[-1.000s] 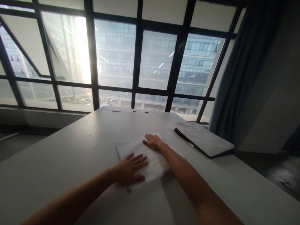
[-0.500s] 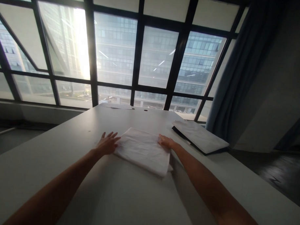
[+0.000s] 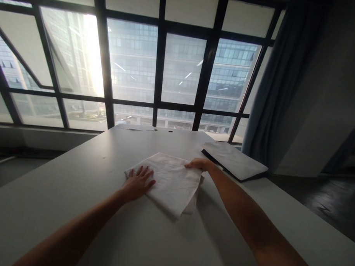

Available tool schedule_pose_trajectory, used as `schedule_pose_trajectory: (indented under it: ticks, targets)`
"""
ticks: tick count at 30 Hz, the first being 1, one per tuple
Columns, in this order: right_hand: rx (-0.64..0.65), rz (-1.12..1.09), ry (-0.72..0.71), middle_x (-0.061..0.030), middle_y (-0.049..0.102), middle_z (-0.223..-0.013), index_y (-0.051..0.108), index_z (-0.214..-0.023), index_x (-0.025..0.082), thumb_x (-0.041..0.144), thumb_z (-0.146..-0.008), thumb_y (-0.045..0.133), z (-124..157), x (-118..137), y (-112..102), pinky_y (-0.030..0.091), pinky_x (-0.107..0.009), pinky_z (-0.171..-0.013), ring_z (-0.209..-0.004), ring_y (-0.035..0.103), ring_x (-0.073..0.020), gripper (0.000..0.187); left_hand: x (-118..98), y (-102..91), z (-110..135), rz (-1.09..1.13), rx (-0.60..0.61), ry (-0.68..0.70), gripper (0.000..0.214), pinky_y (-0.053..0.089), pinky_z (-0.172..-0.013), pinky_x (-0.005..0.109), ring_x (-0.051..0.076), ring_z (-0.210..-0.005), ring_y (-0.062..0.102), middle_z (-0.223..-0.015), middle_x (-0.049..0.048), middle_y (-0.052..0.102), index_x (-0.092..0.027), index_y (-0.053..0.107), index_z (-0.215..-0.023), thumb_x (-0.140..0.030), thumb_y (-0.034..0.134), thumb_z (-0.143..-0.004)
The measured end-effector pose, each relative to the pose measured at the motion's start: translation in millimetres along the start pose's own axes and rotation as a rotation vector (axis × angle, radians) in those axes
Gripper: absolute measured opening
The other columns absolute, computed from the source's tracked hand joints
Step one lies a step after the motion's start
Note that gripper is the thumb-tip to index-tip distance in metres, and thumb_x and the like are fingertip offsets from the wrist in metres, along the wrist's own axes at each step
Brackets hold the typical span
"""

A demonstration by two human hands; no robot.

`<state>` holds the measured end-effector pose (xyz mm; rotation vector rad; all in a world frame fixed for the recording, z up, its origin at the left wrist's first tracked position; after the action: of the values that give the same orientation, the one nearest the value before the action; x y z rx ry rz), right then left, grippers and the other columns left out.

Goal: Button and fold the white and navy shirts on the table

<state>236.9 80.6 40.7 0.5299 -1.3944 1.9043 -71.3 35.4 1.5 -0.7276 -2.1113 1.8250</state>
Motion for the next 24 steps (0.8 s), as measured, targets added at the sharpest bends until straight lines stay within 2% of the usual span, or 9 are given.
schedule_pose_trajectory:
  ticks: [2, 5, 10, 13, 16, 18, 20, 22, 24]
  targets:
    - [0.002, -0.037, -0.045, -0.015, 0.073, -0.093, 0.068, -0.087, 0.011, 0.037, -0.074, 0.076, 3.8, 8.6, -7.3, 0.057, -0.029, -0.063, -0.082, 0.069, -0.0252, 0.031, 0.5, -5.8, -0.8, 0.005, -0.074, 0.015, 0.064, 0.009, -0.116, 0.059, 0.029, -0.148, 0.013, -0.16, 0.0076, 0.02, -0.025, 0.033, -0.151, -0.06, 0.022, -0.097]
    - [-0.145, -0.045, -0.29, -0.0145, 0.071, -0.107, 0.067, -0.098, 0.01, 0.034, -0.081, 0.069, 14.3, 35.4, -31.3, 0.054, -0.025, -0.072, -0.09, 0.067, -0.0224, 0.029, -3.0, -13.5, -1.4, -0.009, -0.172, 0.018, 0.06, 0.006, -0.118, 0.056, 0.026, -0.148, 0.013, -0.16, 0.0062, 0.02, -0.025, 0.034, -0.15, -0.054, 0.021, -0.1]
    - [-0.32, -0.01, -0.466, -0.013, 0.07, -0.105, 0.067, -0.108, 0.007, 0.03, -0.085, 0.065, 28.5, 70.3, -78.8, 0.051, -0.028, -0.083, -0.093, 0.065, -0.0211, 0.032, -8.0, -9.5, -4.1, -0.034, -0.121, -0.042, 0.054, 0.016, -0.117, 0.056, 0.026, -0.146, 0.021, -0.157, 0.0069, 0.03, -0.024, 0.043, -0.144, -0.049, 0.027, -0.1]
    - [-0.414, 0.001, -0.524, -0.0107, 0.07, -0.1, 0.067, -0.107, 0.007, 0.027, -0.085, 0.066, 34.9, 90.1, -119.0, 0.051, -0.027, -0.08, -0.084, 0.065, -0.0175, 0.03, -7.1, -5.4, -5.1, -0.047, -0.073, -0.068, 0.049, 0.024, -0.116, 0.052, 0.026, -0.145, 0.025, -0.154, 0.0066, 0.036, -0.025, 0.053, -0.136, -0.047, 0.029, -0.099]
    - [-0.515, -0.031, -0.538, -0.0099, 0.07, -0.095, 0.065, -0.107, 0.005, 0.025, -0.084, 0.068, 46.0, 100.8, -174.3, 0.05, -0.026, -0.074, -0.076, 0.062, -0.0141, 0.031, -4.7, -2.5, -5.7, -0.054, -0.049, -0.074, 0.047, 0.028, -0.115, 0.05, 0.026, -0.144, 0.029, -0.151, 0.0069, 0.041, -0.025, 0.056, -0.133, -0.045, 0.03, -0.099]
    - [-0.556, -0.08, -0.515, -0.0116, 0.069, -0.095, 0.063, -0.11, 0.003, 0.025, -0.085, 0.068, 55.3, 95.6, -217.6, 0.05, -0.026, -0.071, -0.072, 0.061, -0.013, 0.034, -3.5, -0.8, -6.4, -0.055, -0.042, -0.072, 0.047, 0.029, -0.114, 0.049, 0.025, -0.142, 0.032, -0.15, 0.0076, 0.042, -0.024, 0.055, -0.135, -0.044, 0.031, -0.099]
    - [-0.577, -0.112, -0.462, -0.0163, 0.068, -0.101, 0.061, -0.116, 0.003, 0.028, -0.088, 0.065, 63.5, 75.8, -261.4, 0.048, -0.025, -0.069, -0.068, 0.061, -0.0116, 0.038, -2.7, 0.5, -7.3, -0.05, -0.043, -0.072, 0.048, 0.029, -0.115, 0.049, 0.025, -0.142, 0.033, -0.15, 0.0082, 0.043, -0.023, 0.054, -0.136, -0.043, 0.033, -0.098]
    - [-0.656, -0.088, -0.404, -0.0239, 0.065, -0.11, 0.054, -0.127, 0.0, 0.035, -0.094, 0.057, 70.5, 41.4, -303.2, 0.046, -0.025, -0.068, -0.067, 0.061, -0.0101, 0.048, -1.9, 1.0, -8.4, -0.029, -0.057, -0.081, 0.048, 0.028, -0.115, 0.048, 0.025, -0.141, 0.034, -0.149, 0.0082, 0.044, -0.023, 0.055, -0.135, -0.043, 0.035, -0.097]
    - [-0.806, 0.112, -0.221, -0.03, 0.063, -0.111, 0.051, -0.13, -0.005, 0.038, -0.096, 0.049, 72.3, -7.1, -335.9, 0.044, -0.025, -0.068, -0.072, 0.063, -0.0109, 0.055, -1.4, 0.9, -9.4, -0.005, -0.071, -0.095, 0.047, 0.028, -0.115, 0.048, 0.025, -0.141, 0.036, -0.148, 0.008, 0.045, -0.024, 0.056, -0.134, -0.044, 0.037, -0.096]
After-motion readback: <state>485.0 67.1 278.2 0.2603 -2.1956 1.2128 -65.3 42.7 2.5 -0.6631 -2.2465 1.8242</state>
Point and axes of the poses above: each hand's wrist, its own z-axis away from the middle knuckle, its own y-axis out of the palm, x = y × z, the point moved 6 cm from there along -z, towards the middle knuckle
